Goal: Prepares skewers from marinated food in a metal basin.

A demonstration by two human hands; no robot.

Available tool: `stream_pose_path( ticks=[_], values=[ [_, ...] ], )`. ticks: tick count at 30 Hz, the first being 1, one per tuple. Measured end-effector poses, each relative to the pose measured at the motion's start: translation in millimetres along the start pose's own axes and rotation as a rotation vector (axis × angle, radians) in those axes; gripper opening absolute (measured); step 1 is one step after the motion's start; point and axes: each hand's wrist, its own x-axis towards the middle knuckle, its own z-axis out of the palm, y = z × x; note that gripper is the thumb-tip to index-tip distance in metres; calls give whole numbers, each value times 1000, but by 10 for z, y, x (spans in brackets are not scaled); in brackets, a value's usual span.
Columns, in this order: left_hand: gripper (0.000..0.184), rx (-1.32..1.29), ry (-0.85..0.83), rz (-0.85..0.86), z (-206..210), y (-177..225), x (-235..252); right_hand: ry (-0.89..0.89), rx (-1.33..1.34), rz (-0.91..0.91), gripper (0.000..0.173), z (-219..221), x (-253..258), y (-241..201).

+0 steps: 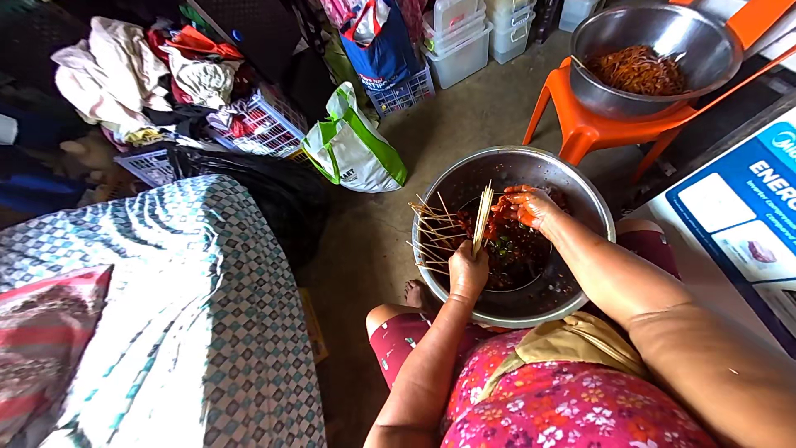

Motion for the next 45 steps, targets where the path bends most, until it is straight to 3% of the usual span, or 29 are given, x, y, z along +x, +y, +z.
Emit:
stream_pose_path(
  ticks=[12,23,27,30,32,34,37,40,45],
  values=[
    [17,-111,32,56,21,-85,35,6,72,131,14,27,-11,42],
    [18,-28,41,46,-13,-31,21,-12,-85,117,17,113,-130,44],
    [21,156,-174,65,-373,85,-17,84,-344,70,31,-31,-43,-36],
    [25,299,-440,82,-697,66,-1,201,-614,45,31,-109,19,-43],
    [26,401,-506,32,-836,33,18,161,-856,66,29,-145,75,7],
    [27,491,-394,-50,-954,36,44,64,-1187,34,25,-190,164,101],
    [28,509,-75,-115,-1053,83,48,-63,-1552,21,32,-182,199,229],
    [26,446,120,-69,-981,254,-40,-110,-1644,10,28,-156,171,322],
    [21,165,103,65,-547,358,-144,-76,-1566,-20,17,-234,238,347]
  ],
)
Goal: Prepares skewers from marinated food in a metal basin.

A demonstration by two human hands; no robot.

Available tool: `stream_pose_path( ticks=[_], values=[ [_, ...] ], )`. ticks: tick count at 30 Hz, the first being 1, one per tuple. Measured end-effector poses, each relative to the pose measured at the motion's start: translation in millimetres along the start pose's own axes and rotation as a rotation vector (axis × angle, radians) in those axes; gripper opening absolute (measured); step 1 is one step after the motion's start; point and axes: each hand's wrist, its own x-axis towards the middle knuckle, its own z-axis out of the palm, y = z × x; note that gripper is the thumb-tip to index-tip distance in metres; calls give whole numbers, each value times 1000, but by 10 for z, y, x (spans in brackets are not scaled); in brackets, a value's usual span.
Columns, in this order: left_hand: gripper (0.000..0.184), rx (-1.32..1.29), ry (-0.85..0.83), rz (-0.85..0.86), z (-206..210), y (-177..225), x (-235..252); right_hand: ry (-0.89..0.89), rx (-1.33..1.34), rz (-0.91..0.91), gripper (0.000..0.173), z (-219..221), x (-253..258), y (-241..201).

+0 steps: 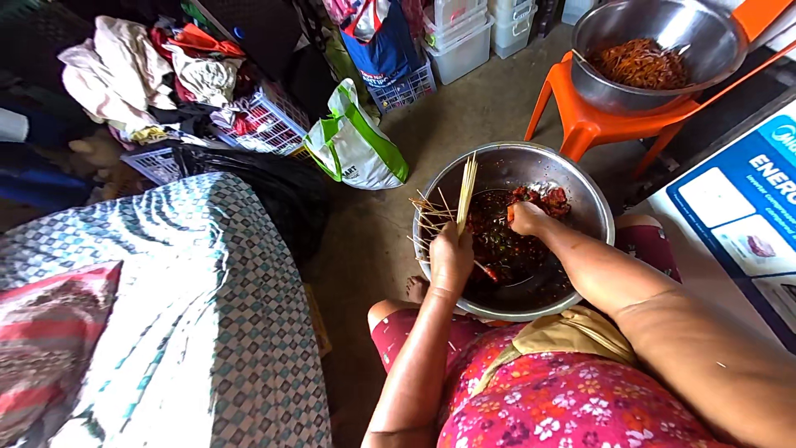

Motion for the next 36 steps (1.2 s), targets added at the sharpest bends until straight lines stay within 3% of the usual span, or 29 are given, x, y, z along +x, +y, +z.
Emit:
stream_pose_path(
  ticks=[4,7,10,15,19,30,36],
  values=[
    [22,118,10,-37,-46,-84,39,100,445,-48,22,-163,53,83],
    [22,65,62,-71,-157,-169,77,24,906,57,27,-282,-133,-98],
    [23,-85,30,-42,-69,-156,51,-15,1139,131,27,-312,-197,-221],
    [25,-317,-114,-62,382,-139,21,-27,1298,170,25,-317,-233,-258],
    [25,-322,-150,-102,652,-259,46,-66,1419,170,26,-350,-225,-204],
    [20,-229,-145,-109,623,-295,85,9,1571,210,19,-432,-244,-246],
    [20,-229,-146,-114,618,-302,85,-49,1591,163,10,-449,-250,-216]
  ],
)
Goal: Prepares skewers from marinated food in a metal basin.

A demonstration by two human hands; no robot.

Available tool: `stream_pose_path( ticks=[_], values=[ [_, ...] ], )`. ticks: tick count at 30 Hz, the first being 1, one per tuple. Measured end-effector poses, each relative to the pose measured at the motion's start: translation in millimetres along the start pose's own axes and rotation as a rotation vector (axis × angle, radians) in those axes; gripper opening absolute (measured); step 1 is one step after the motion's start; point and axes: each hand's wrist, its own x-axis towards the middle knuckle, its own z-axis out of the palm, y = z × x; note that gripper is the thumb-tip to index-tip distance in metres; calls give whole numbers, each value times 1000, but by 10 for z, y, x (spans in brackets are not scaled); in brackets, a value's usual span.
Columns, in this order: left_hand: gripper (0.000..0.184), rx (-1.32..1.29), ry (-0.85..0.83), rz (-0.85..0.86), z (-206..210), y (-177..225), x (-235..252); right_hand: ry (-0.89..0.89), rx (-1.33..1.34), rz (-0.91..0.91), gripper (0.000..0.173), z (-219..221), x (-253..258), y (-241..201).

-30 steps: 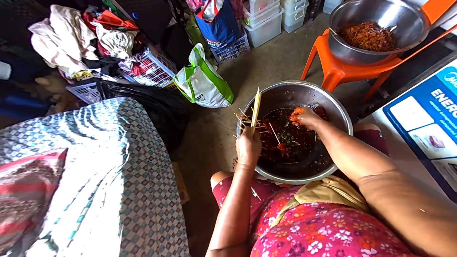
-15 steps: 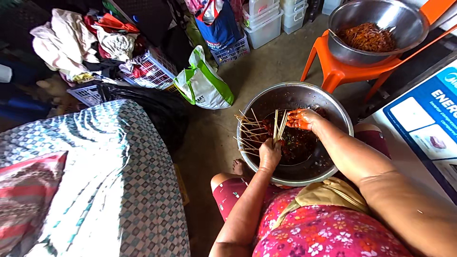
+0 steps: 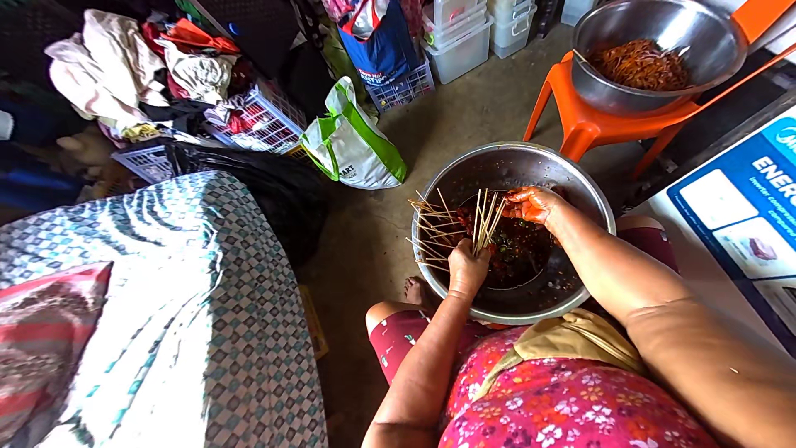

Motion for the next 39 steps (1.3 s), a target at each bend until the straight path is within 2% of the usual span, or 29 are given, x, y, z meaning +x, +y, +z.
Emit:
stream_pose_path(
  ticks=[9,17,21,24,32,39],
  values=[
    [22,-41,-12,13,6,-36,7,10,-61,-3,9,-22,10,-13],
    [21,-25,-5,-3,2,-19,0,-72,-131,36,13,-57,7,8],
    [22,-146,-7,-28,21,-27,-12,-68,-208,36,15,10,-57,19],
    [25,-224,-16,-23,40,-34,-33,-130,-258,39,12,-17,-73,17],
    [29,-133,21,20,69,-12,-69,-239,-274,80,13,-43,-78,64],
    [28,-50,55,-32,57,49,-47,-345,-404,142,15,163,-196,422]
  ],
)
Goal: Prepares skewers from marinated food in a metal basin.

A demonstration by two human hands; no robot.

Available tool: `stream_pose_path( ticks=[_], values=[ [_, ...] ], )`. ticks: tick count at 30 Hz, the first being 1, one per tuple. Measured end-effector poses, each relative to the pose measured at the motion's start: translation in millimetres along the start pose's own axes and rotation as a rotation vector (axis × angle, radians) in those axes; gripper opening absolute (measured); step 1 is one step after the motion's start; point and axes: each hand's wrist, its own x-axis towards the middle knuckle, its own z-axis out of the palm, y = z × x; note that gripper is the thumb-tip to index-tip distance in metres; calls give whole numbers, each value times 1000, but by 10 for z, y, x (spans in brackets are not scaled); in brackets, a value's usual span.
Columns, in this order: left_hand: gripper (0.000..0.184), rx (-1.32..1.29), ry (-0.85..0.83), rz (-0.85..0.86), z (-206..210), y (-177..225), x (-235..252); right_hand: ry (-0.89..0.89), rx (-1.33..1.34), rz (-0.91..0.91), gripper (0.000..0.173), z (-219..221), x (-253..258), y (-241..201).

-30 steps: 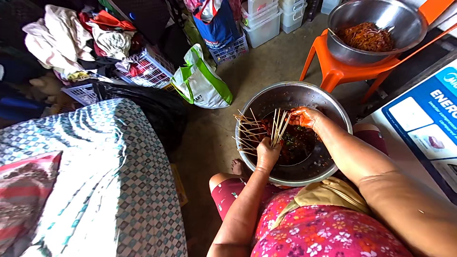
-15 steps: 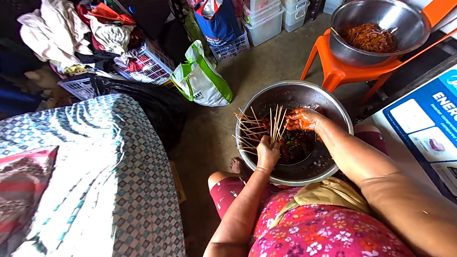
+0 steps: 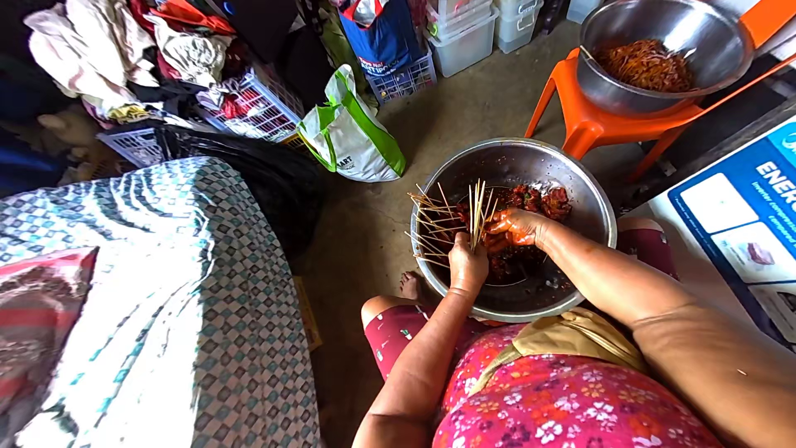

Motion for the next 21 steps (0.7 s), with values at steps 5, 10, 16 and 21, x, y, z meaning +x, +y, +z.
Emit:
stream_pose_path(
  ticks=[5,10,16,21],
  values=[
    [28,16,29,-19,-16,15,6,-50,-28,22,11,89,-8,-5],
    [23,-49,175,20,-24,-75,25,160,-266,1,22,-106,128,21],
    [18,-160,230,43,6,-137,39,333,-723,61,31,-160,486,310],
    [16,-302,236,137,10,-165,-22,112,-627,45,18,-6,283,173]
  ],
)
